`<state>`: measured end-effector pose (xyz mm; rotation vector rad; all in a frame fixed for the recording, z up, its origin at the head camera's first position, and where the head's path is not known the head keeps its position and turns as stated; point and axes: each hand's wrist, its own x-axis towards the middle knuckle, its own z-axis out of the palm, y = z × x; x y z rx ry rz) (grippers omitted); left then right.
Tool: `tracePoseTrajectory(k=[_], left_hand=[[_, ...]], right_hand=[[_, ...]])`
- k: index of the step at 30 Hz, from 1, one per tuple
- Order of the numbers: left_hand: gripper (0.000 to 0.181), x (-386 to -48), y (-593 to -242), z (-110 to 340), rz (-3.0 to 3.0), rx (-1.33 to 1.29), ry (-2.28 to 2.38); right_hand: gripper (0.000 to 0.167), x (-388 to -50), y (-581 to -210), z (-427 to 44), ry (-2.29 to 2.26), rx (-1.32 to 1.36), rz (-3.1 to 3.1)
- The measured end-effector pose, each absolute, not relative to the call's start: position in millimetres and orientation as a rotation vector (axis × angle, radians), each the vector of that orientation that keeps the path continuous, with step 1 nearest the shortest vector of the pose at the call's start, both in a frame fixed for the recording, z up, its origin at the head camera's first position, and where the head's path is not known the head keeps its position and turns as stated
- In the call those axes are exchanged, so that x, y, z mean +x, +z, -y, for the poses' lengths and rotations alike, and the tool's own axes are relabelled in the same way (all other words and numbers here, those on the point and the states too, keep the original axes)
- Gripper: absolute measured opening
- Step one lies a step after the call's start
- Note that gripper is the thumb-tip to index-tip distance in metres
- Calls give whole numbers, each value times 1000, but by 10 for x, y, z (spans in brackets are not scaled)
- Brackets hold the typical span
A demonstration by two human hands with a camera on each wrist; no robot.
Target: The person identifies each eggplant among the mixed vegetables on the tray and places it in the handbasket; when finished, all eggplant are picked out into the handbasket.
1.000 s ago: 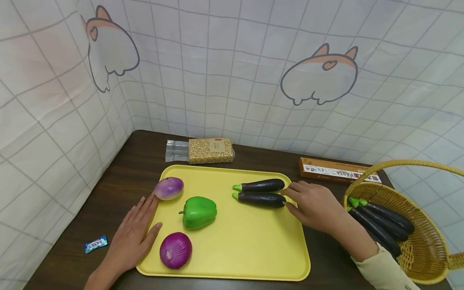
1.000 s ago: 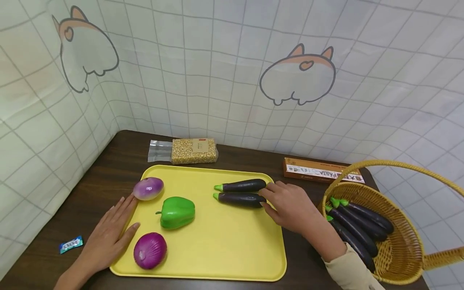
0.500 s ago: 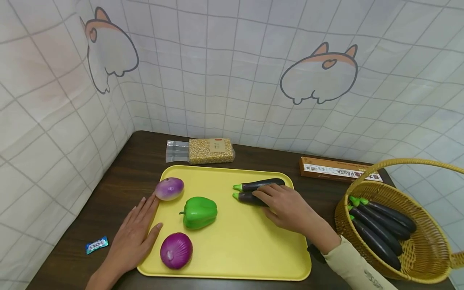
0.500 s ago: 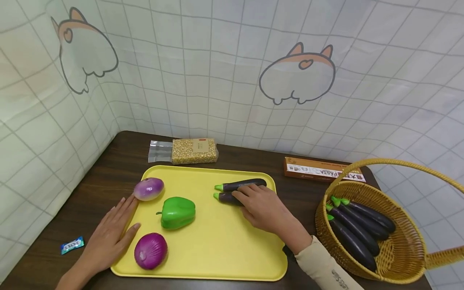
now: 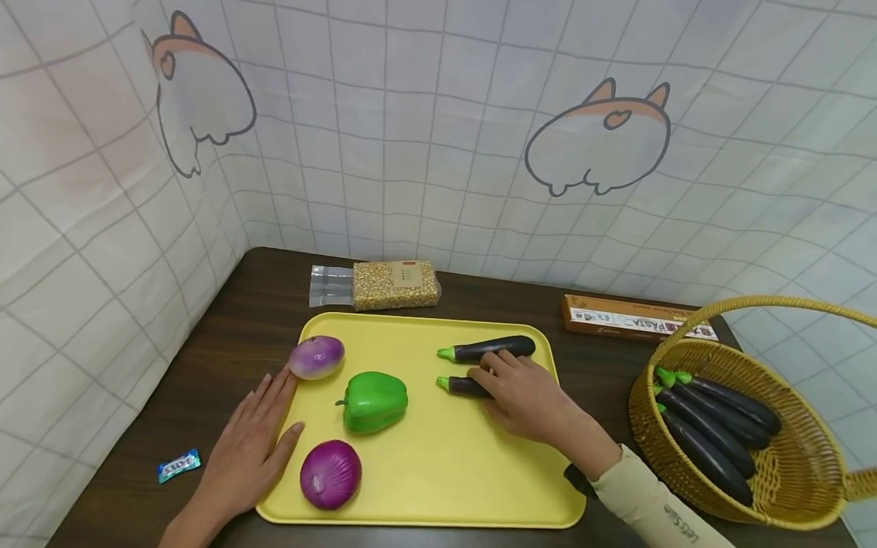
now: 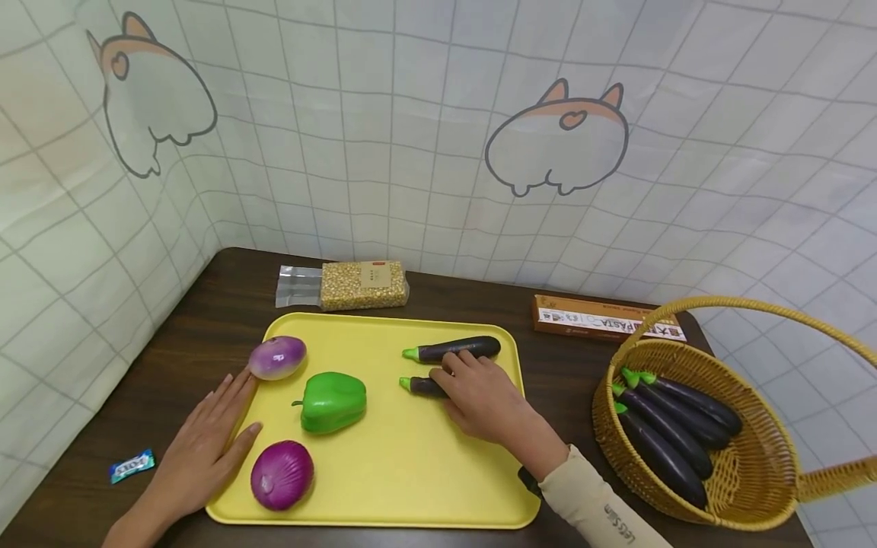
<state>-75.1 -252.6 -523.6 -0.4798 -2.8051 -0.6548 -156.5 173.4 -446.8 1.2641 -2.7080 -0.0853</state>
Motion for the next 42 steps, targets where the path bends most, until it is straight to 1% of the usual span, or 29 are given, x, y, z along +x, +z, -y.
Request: tracePoseTrajectory(k=[5, 10, 14, 22, 34, 42], left_hand=[[73, -754, -5232, 2520, 2806, -480, -657], [73, -754, -5226, 2520, 2804, -480, -662], [73, -748, -5222, 2524, 2805, -479, -665], [72, -751, -5233, 2523, 2805, -479, -666], [73, -738, -5242, 2537, 2800, -485, -665], [72, -749, -5247, 2530, 2795, -492, -668]], right_hand=[[45, -1512, -4518, -1745, -68, 1252, 2752], [46, -1443, -4493, -1789, -31, 1230, 2773], [47, -1409, -4430, -1850, -25, 1183, 2776], [55, -1397, -4255, -2015, -27, 1087, 2767], [53, -1385, -4035, -2204, -76, 1037, 2776], [49, -1404, -3821, -2522, -58, 1006, 2789]])
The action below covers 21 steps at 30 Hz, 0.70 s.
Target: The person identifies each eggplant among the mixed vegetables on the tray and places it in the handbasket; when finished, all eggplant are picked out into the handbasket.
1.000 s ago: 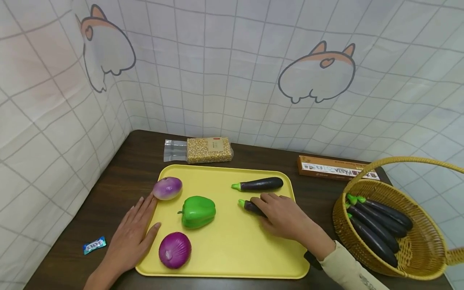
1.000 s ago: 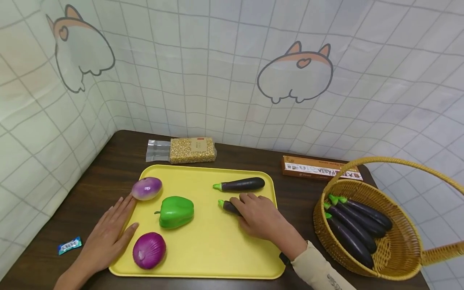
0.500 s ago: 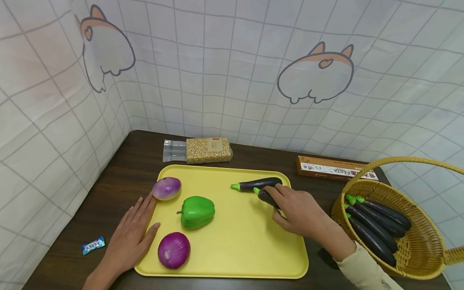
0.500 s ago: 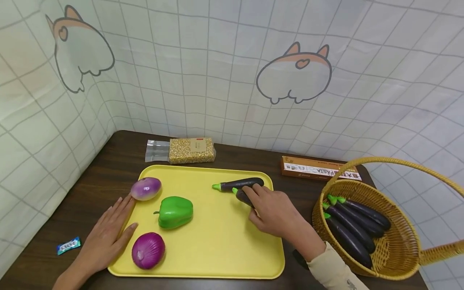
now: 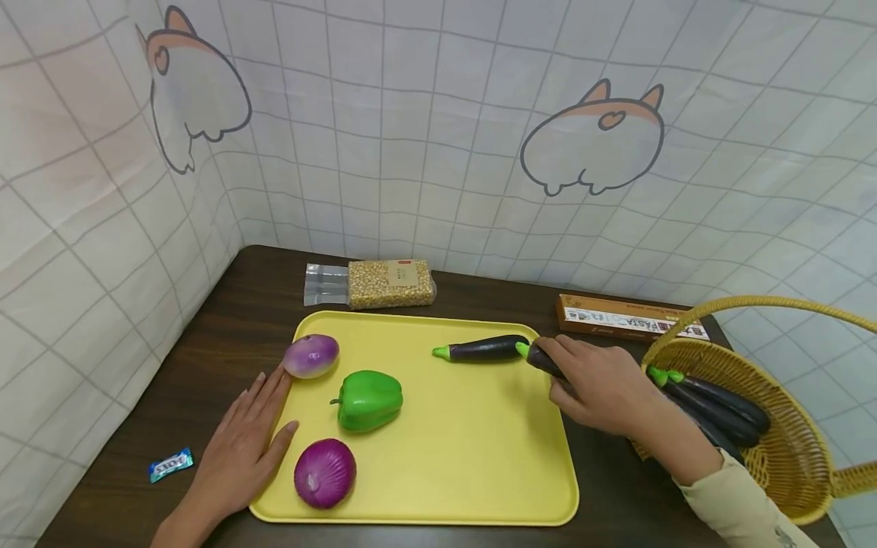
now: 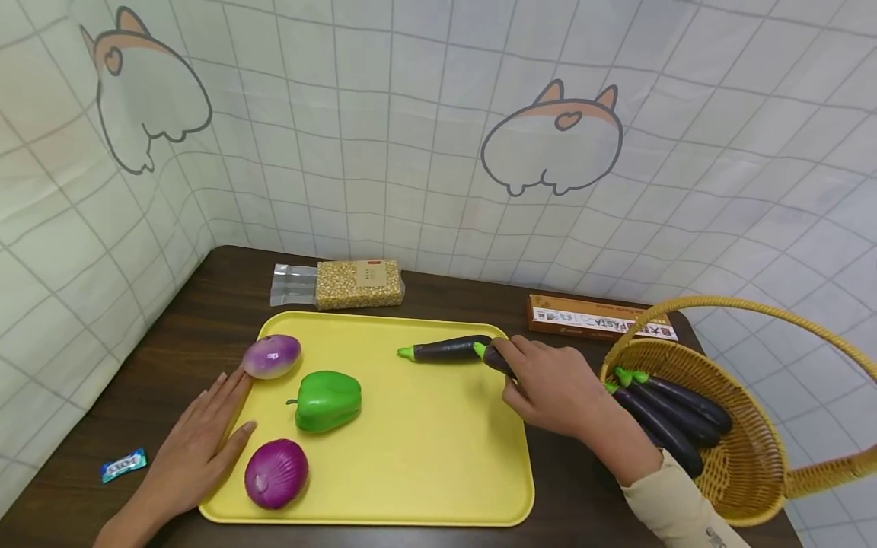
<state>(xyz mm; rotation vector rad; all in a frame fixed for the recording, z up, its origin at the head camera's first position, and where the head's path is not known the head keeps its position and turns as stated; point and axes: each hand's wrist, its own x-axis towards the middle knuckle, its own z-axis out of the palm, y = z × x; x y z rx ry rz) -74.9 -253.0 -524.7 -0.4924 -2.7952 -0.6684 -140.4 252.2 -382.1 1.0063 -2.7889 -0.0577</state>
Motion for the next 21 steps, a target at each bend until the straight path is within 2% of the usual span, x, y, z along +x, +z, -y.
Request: tracePoseTrajectory(k=[11, 21], left_hand=[[72, -752, -5246, 2535, 2798, -488, -658], [72, -751, -5241, 2533, 2809, -485, -664]], right_hand=[[46, -1337, -3651, -3192, -123, 901, 2786], [37, -1160, -3742, -3864, -165, 787, 2849]])
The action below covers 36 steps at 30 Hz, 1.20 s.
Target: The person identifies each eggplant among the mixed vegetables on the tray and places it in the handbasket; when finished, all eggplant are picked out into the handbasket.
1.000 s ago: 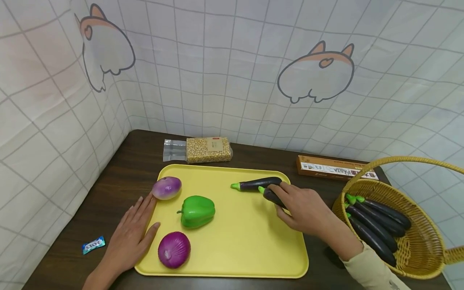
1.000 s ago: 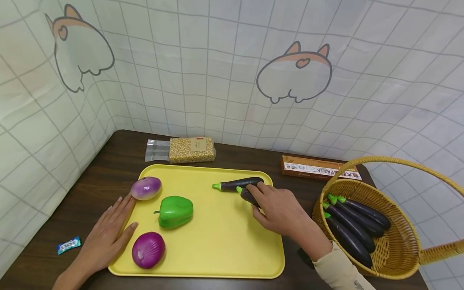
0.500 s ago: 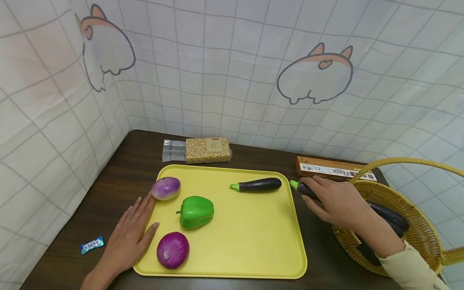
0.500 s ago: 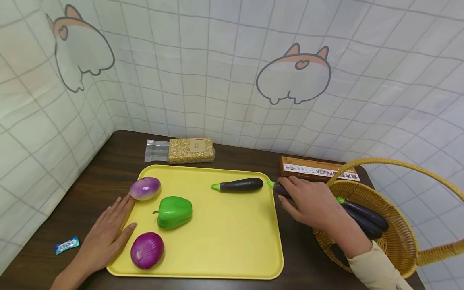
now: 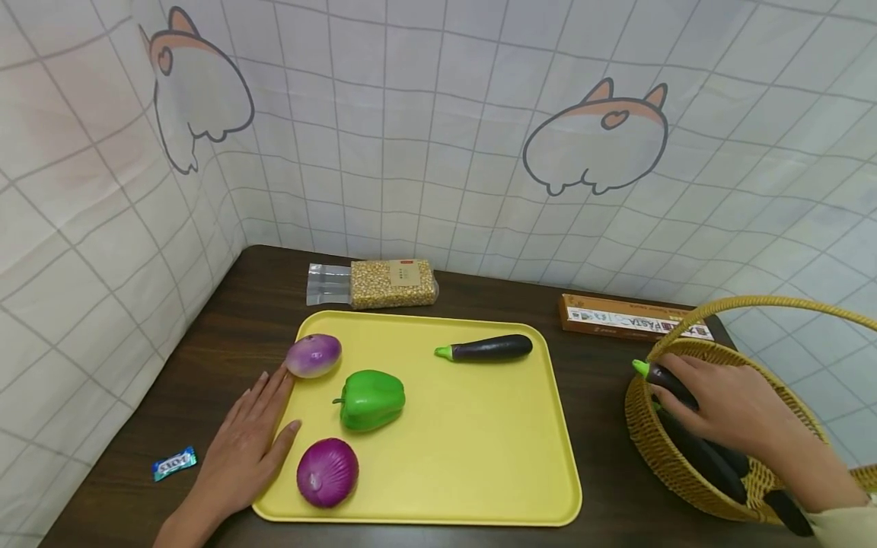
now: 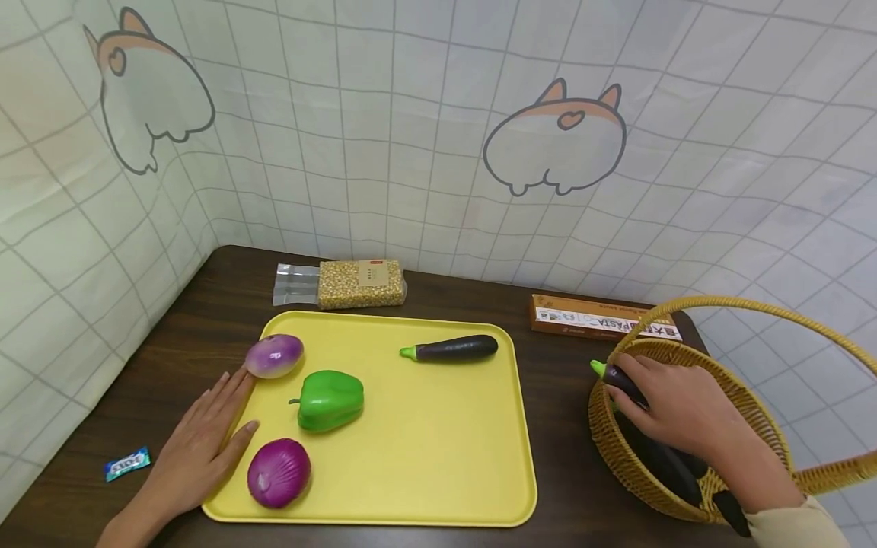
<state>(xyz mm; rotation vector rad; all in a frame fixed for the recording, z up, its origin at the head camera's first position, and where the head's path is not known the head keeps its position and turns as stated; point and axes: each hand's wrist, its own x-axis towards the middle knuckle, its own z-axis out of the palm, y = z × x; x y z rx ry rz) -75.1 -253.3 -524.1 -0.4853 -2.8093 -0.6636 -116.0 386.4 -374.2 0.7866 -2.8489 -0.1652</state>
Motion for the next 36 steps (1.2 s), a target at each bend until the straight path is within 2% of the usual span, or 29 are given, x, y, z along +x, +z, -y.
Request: tracePoseTrajectory(k=[5, 15, 28, 36], left_hand=[[73, -747, -5243, 2543, 2804, -487, -655], [72, -732, -5271, 2544, 2810, -485, -682], [72, -736, -5246, 2530, 2817, -474, -675], [73, -747, -5235, 2529, 2827, -471, -669]], right_hand=[[37, -1163, -3837, -4148, -179, 722, 2937], [56, -1363, -3984, -4574, -255, 534, 3122], [57, -1504, -4138, -4678, -256, 632, 3095], [50, -1491, -4132, -4677, -213, 630, 2985]])
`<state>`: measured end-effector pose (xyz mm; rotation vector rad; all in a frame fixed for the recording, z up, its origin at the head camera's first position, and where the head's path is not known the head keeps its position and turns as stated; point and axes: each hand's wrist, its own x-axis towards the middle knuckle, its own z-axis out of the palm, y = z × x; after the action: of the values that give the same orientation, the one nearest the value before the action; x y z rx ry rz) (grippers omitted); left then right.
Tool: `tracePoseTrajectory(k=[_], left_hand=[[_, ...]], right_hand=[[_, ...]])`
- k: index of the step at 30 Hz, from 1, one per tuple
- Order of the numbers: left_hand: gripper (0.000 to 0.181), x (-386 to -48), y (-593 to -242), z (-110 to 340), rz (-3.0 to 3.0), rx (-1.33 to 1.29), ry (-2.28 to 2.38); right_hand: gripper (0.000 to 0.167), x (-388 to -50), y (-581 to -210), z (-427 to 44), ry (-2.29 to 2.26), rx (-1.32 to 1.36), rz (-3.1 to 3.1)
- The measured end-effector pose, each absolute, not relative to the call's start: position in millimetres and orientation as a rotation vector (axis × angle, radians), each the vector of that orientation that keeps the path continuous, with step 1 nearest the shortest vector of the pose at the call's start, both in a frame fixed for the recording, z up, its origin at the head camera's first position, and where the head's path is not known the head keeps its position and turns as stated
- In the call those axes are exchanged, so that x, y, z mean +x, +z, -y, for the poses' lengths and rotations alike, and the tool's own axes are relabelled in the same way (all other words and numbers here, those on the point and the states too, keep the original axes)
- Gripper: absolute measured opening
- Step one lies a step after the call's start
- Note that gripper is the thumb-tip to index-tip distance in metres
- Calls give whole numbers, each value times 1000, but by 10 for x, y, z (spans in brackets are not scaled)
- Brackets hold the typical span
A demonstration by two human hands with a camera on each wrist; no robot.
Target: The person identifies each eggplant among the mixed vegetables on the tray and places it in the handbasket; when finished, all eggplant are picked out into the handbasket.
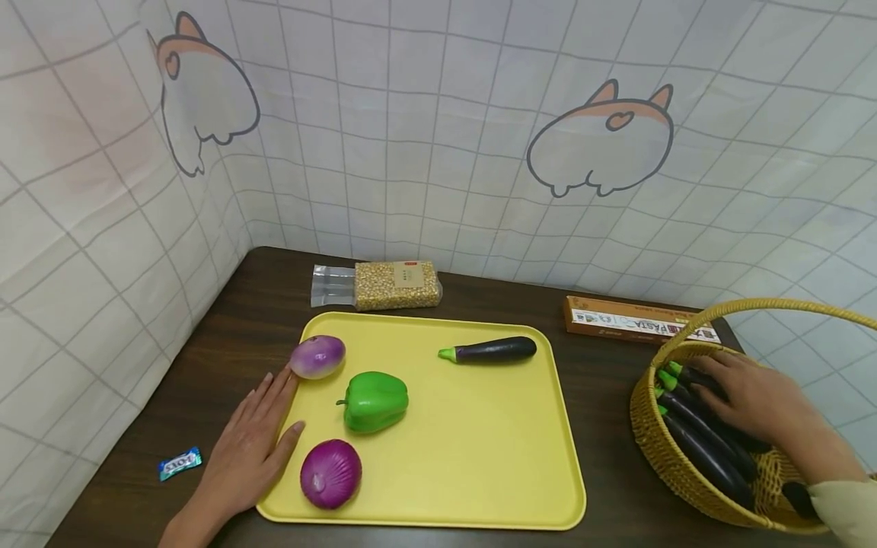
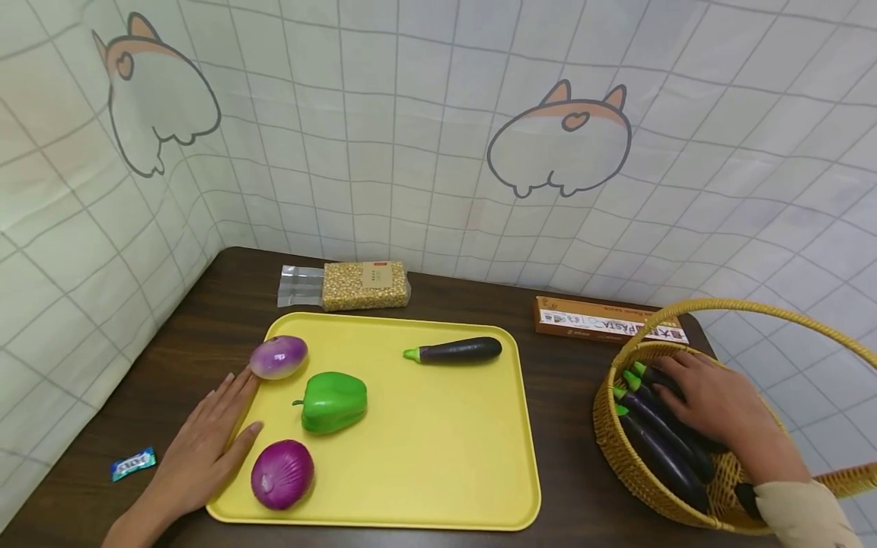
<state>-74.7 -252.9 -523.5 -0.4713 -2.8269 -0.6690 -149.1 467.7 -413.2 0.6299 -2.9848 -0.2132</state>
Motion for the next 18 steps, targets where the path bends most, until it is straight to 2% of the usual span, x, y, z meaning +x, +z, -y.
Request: tracePoseTrajectory(k=[4, 8, 13, 18], left_hand=[[72, -751, -5242, 2530, 2827, -472, -668], [72, -754, -5245, 2531, 2833, -472, -667], [73, -752, -5235, 2538, 2834, -465, -670], [73, -747, -5232, 2536, 2839, -464, -672]], right_hand=[[43, -1421, -4055, -4623, -207, 666, 2878], [27, -1328, -3933, -4520, -175, 754, 2706], [73, -1260, -3785, -4204, -138, 880, 2509], [65, -1243, -3727, -3827, -111, 993, 2396]])
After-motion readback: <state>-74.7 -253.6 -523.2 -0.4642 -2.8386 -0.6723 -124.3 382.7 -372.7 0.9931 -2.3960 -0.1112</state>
